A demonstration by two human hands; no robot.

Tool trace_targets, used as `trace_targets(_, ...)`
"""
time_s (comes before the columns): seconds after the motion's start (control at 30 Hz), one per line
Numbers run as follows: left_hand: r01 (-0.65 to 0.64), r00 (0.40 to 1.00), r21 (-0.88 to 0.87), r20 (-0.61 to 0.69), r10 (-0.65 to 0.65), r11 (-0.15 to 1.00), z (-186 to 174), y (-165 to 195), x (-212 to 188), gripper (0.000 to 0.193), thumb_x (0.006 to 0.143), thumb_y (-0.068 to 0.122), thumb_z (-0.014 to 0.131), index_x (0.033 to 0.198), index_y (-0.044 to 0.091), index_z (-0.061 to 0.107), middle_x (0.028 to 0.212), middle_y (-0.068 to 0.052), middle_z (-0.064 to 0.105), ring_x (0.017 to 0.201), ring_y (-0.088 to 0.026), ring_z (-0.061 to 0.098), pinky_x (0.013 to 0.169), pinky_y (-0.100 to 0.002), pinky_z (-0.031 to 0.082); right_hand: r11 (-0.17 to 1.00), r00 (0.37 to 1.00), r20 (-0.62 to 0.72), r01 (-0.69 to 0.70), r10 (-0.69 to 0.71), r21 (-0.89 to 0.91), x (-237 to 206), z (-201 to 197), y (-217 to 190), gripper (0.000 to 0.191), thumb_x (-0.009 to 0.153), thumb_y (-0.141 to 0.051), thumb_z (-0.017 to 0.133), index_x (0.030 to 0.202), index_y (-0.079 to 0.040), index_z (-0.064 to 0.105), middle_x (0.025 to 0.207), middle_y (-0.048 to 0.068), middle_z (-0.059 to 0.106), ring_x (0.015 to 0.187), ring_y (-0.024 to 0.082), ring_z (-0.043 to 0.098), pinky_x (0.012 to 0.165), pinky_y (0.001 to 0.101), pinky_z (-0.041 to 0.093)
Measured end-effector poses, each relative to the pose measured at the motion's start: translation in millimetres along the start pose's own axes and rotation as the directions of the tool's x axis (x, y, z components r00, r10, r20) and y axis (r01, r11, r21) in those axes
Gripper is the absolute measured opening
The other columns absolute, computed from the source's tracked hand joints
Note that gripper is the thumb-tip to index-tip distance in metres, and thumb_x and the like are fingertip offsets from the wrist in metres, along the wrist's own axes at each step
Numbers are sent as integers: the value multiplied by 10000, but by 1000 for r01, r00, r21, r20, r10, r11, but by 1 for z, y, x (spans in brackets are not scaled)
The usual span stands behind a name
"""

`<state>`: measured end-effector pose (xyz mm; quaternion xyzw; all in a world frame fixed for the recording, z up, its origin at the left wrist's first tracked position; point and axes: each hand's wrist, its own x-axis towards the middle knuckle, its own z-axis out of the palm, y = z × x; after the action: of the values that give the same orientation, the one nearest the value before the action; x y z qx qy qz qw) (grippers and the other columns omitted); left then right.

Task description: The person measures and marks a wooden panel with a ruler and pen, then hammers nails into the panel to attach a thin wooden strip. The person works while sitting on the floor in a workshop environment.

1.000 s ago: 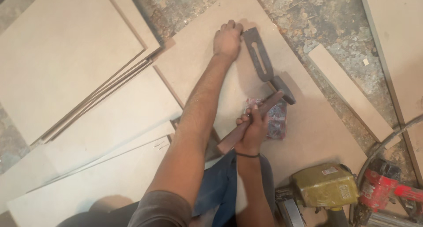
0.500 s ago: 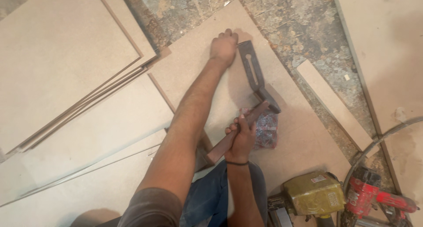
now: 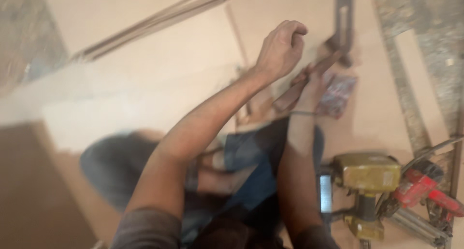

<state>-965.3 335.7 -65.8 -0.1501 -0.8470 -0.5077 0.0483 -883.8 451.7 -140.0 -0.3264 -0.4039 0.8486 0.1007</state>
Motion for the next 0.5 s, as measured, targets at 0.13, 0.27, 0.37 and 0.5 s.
trace_targets(0.13, 72, 997, -270, 47, -61, 960, -97, 27, -119, 201, 1011, 78, 677, 1202, 19, 701, 1125, -107, 725, 1017, -176, 731, 903, -314, 611, 994, 995, 37, -91, 89, 61, -21, 10, 3, 127, 969, -126, 680, 1011, -86, 567, 799, 37, 601, 609, 116, 570, 512, 277, 494)
trace_targets(0.27, 302, 938, -543, 26, -344, 783, -163, 28, -227, 137, 1011, 70, 665, 1108, 26, 752, 1089, -88, 715, 951, -146, 711, 835, -310, 625, 998, 995, 97, 6, 1, -68, -63, 18, 17, 152, 972, -103, 703, 1029, -80, 563, 811, 36, 599, 613, 120, 579, 510, 285, 499)
trace_targets(0.37, 226, 942, -326, -167, -291, 918, -183, 11, -274, 111, 969, 41, 728, 1067, 23, 776, 1049, -131, 680, 860, -169, 641, 752, -308, 532, 986, 984, 162, 100, -78, -135, -108, 22, 36, 238, 957, -58, 711, 1112, -69, 530, 820, 28, 600, 619, 130, 595, 514, 298, 509)
trace_targets(0.5, 164, 948, -123, -253, -191, 979, -188, -18, -288, 79, 961, 67, 718, 1036, 57, 742, 987, -87, 745, 857, -211, 710, 769, -335, 561, 928, 980, 177, 152, -96, -341, -179, 19, 65, 420, 932, -5, 707, 1289, -30, 487, 839, 38, 639, 618, 146, 626, 516, 296, 516)
